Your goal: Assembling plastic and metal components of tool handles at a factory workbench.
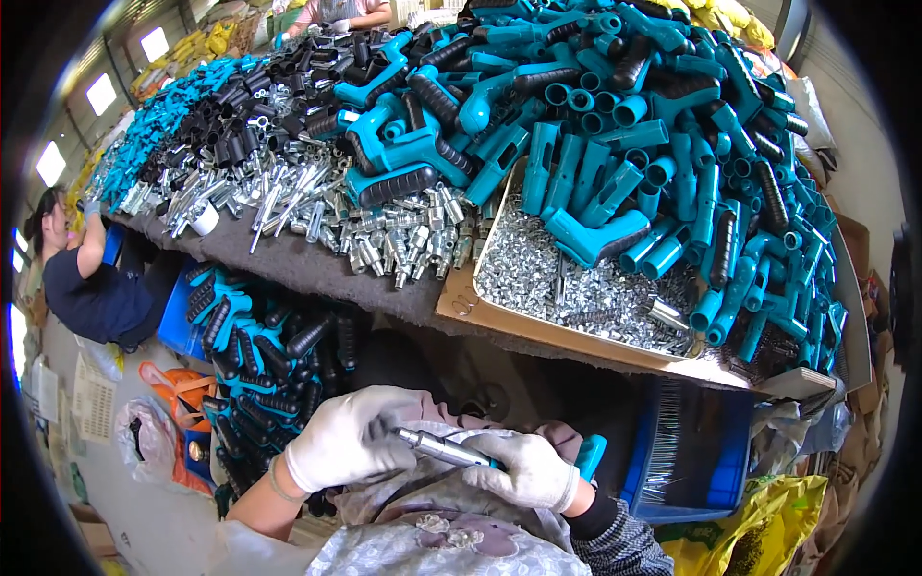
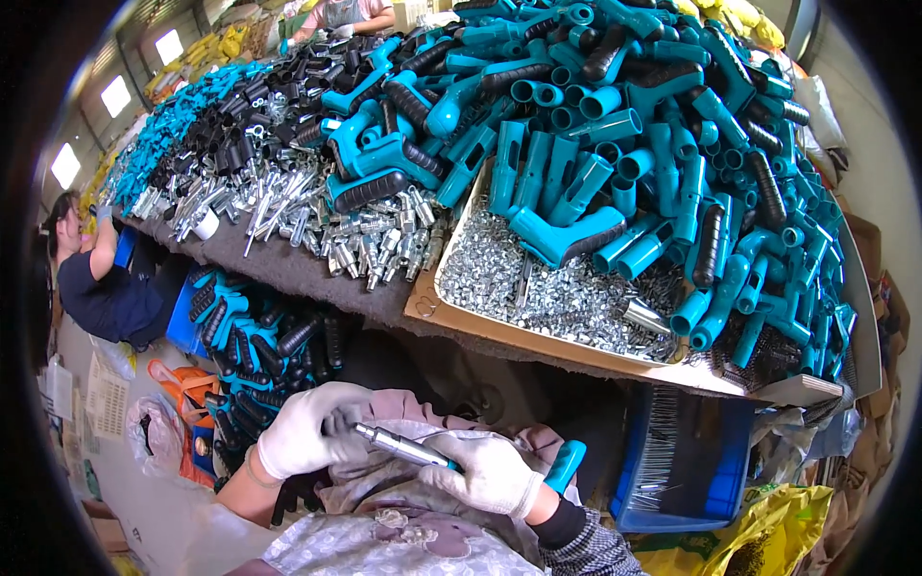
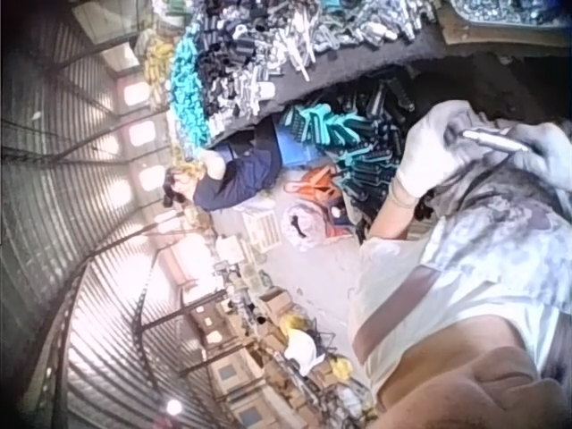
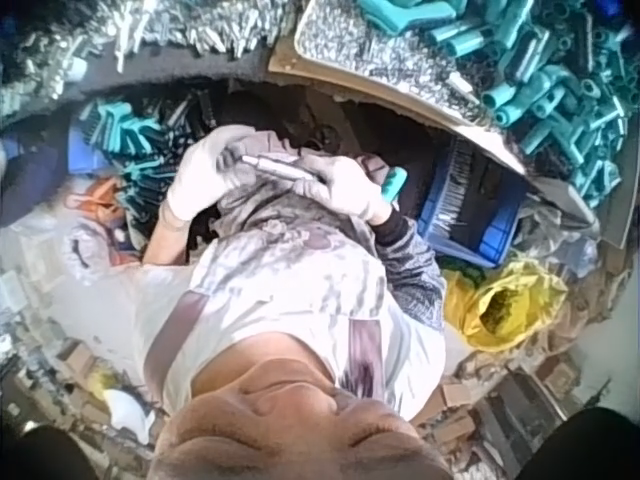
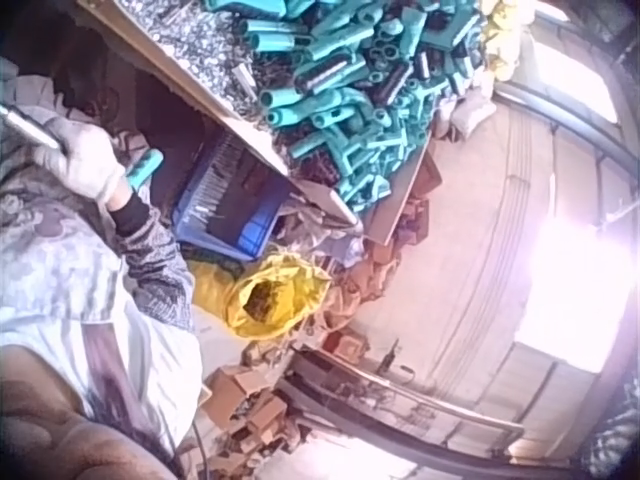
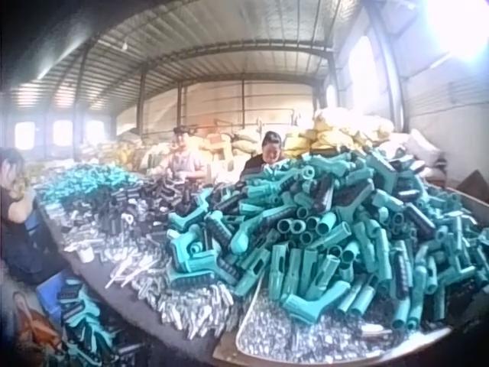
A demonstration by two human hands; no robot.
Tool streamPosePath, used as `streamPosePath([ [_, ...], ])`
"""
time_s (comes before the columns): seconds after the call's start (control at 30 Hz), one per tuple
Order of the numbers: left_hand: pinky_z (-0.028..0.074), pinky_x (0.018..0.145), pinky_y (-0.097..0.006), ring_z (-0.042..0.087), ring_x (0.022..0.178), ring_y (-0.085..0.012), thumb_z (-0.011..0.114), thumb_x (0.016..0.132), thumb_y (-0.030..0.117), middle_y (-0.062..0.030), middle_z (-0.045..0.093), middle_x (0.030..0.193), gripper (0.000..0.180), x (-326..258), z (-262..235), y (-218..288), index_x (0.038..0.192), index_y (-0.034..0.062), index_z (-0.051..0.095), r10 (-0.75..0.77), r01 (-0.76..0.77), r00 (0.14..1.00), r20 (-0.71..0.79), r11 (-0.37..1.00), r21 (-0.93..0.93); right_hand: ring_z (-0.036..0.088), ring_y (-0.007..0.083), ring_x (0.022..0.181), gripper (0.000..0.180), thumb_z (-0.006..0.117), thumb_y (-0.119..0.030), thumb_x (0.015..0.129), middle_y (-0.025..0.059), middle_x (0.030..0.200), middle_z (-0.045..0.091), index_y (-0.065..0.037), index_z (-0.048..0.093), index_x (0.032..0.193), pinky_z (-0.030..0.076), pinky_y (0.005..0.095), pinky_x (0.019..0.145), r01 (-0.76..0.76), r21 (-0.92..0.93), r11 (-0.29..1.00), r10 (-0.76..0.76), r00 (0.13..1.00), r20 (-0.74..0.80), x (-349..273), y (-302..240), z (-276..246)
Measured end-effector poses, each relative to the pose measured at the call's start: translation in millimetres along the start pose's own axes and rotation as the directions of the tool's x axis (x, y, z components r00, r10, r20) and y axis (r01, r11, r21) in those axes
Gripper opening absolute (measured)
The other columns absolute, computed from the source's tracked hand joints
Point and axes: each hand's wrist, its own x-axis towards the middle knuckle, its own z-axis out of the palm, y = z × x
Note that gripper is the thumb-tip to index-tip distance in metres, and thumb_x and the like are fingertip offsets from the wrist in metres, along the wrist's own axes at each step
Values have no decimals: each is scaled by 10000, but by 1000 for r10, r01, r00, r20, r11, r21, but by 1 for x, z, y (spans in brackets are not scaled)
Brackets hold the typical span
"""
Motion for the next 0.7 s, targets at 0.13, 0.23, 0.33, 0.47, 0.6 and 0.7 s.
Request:
streamPosePath([
  [0.13,553,744,-374,674,802,-282,735,814,159,-59,693,933,192,3,22,-17,1003,127,736,402,-401,915,30,902,161,688,369,947,436,693,-335,915,195,1040,700,-29,643,1221,544,398,823,1,-2,1000,-1,1000,5,3,4,0],
  [0.23,537,779,-382,643,934,-290,736,739,87,-77,679,1026,173,1,18,-13,912,89,735,561,-531,827,-39,801,277,688,367,946,434,695,-337,912,195,1017,701,-33,643,1217,544,403,819,10,34,999,-8,998,-59,-2,8,4],
  [0.33,549,683,-360,655,699,-286,766,760,119,-102,669,863,243,5,18,-13,980,36,707,-44,31,997,-69,983,-182,689,366,955,450,699,-333,909,197,1031,702,-31,636,1235,544,404,828,-47,-70,996,46,999,-16,2,-1,1],
  [0.47,547,787,-342,673,913,-250,727,804,104,-90,702,1016,150,6,23,-9,952,80,728,426,-420,904,28,876,238,674,377,847,416,669,-364,910,176,934,683,-52,645,1184,536,432,740,86,-41,995,-91,988,-128,1,13,8],
  [0.6,551,794,-361,685,913,-276,757,787,141,-111,704,994,279,13,18,0,1061,128,708,248,-237,959,-140,967,91,675,384,862,428,666,-377,910,184,941,685,-41,646,1175,537,432,746,36,-121,992,-53,989,-141,-1,14,7],
  [0.7,566,629,-364,700,654,-306,760,828,127,-124,713,821,314,23,28,-22,1128,80,680,245,-248,962,119,969,17,674,387,873,436,668,-386,907,187,940,686,-37,648,1169,539,434,749,37,-155,987,-54,993,-107,5,9,7],
])
